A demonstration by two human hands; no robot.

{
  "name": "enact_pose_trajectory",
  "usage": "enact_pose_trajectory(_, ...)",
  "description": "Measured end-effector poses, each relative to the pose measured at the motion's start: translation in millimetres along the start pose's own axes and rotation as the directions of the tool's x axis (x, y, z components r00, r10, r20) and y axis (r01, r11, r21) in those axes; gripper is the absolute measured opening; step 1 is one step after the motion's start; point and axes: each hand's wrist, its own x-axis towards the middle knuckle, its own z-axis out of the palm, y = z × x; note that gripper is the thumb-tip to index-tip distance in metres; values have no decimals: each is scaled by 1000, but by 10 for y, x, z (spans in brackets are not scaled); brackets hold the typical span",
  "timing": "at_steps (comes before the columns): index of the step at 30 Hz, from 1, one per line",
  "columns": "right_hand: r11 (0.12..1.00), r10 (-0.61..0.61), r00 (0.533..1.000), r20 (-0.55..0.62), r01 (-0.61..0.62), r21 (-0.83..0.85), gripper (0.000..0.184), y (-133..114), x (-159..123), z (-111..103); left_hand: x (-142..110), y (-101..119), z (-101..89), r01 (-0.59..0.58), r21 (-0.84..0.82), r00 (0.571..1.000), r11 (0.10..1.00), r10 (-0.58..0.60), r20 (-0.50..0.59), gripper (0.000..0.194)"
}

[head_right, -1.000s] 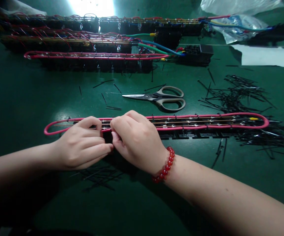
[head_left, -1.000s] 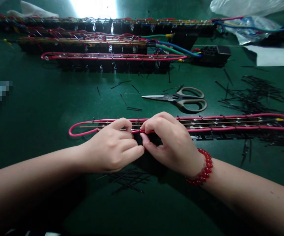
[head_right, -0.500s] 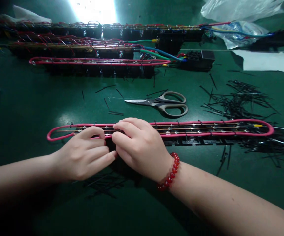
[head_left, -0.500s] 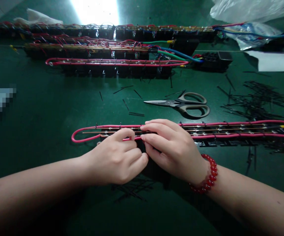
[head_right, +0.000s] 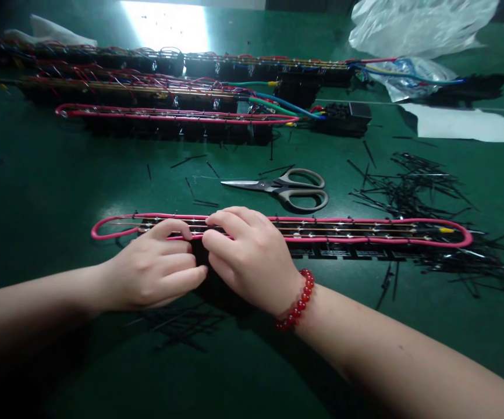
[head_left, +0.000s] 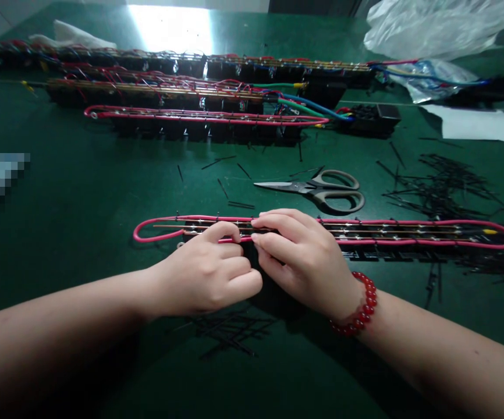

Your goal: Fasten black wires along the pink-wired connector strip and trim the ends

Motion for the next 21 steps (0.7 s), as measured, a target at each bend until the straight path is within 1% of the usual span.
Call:
enact_pose_trajectory(3,1000,4,1000,12,-4,-5,8,-10,2,-10,-1,7,-22,17,-31,999,999,-19,-43,25)
enact_pose_trajectory(5,1000,9,1000,21,-9,-7,9,-15,7,-22,-8,11,-46,72,-65,992,995,-79,-103,17)
enact_pose_trajectory(7,1000,15,1000,28,-15,-17,10,-13,11,-32,-19,12,-65,173,-86,967,981,-185,-172,5)
enact_pose_trajectory(8,999,17,1000,25,-16,-29,10,-9,12,-35,-25,10,-68,231,-86,950,969,-244,-196,3)
enact_pose_trajectory(10,998,20,1000,7,-19,-56,9,0,11,-34,-36,3,-54,353,-61,908,933,-358,-218,14)
enact_pose_trajectory(12,996,33,999,-14,-34,-82,9,8,6,-29,-41,-6,-20,466,-10,868,885,-459,-189,26)
enact_pose_trajectory(14,993,60,998,-28,-63,-104,10,11,2,-23,-40,-15,17,556,43,827,830,-548,-126,34)
enact_pose_trajectory(17,989,83,996,-30,-86,-123,10,6,1,-19,-36,-30,47,627,100,778,772,-627,-36,35)
enact_pose_trajectory(19,987,90,995,-34,-94,-127,10,1,0,-18,-36,-40,49,638,113,768,762,-640,-20,34)
enact_pose_trajectory(21,985,101,994,-42,-106,-133,8,-2,1,-18,-38,-48,44,631,100,775,770,-632,-25,31)
